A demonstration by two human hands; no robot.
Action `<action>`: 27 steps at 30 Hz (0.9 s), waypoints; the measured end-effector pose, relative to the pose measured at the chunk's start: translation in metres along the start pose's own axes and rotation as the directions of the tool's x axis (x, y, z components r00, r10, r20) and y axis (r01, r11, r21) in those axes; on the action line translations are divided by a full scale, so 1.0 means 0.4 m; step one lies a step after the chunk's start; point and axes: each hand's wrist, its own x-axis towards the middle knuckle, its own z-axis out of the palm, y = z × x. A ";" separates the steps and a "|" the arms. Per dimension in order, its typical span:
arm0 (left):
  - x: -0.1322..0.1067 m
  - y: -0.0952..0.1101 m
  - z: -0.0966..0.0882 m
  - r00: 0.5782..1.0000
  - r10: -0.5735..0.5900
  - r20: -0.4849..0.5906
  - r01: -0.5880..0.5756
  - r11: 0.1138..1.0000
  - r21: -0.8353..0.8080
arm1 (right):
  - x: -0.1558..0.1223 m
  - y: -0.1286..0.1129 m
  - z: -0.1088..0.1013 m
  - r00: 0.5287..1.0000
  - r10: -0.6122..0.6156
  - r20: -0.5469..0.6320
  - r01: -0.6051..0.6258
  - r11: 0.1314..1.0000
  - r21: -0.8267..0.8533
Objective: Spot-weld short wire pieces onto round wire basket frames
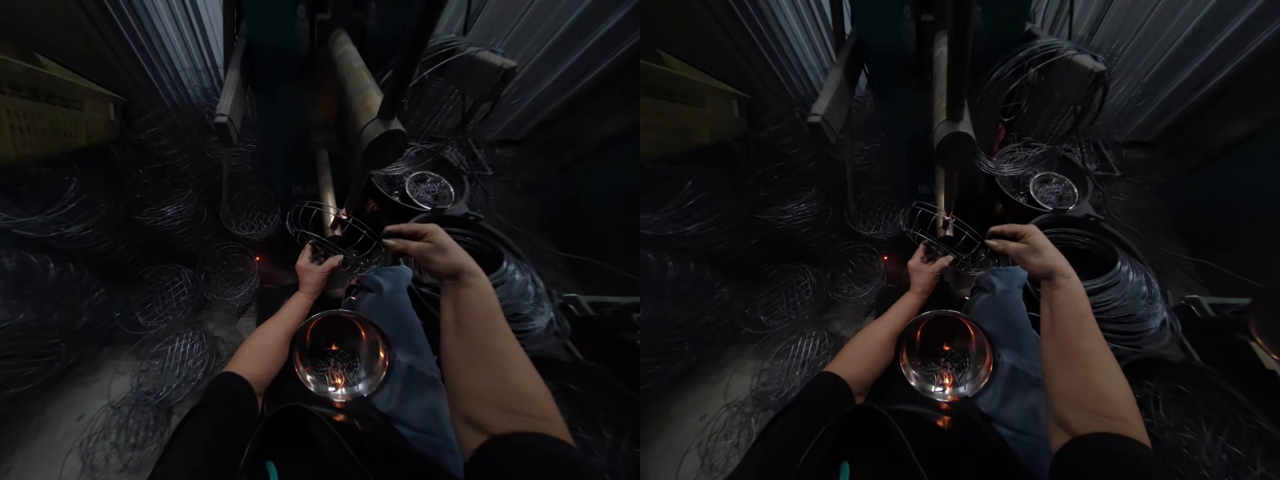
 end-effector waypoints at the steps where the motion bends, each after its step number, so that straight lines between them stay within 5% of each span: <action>1: 0.001 0.000 -0.002 1.000 0.006 0.025 -0.005 1.000 -0.026 | -0.005 0.006 -0.007 1.000 0.023 0.008 -0.023 1.000 -0.001; 11: 0.014 -0.024 0.015 0.997 -0.071 0.023 0.075 0.972 -0.222 | 0.042 -0.033 0.047 0.991 -0.114 -0.068 0.113 0.993 -0.031; 16: 0.011 -0.025 0.027 0.991 -0.136 0.006 0.133 0.959 -0.250 | 0.044 -0.024 0.037 0.993 -0.078 -0.085 0.078 0.997 -0.005; 22: -0.004 -0.005 0.034 0.986 -0.164 0.031 0.166 0.949 -0.267 | 0.013 -0.013 0.017 0.999 -0.004 -0.050 0.006 0.999 0.042; 27: -0.013 0.027 0.042 0.965 -0.257 0.051 0.258 0.900 -0.350 | 0.027 -0.031 0.041 0.987 -0.116 -0.110 0.113 0.993 -0.037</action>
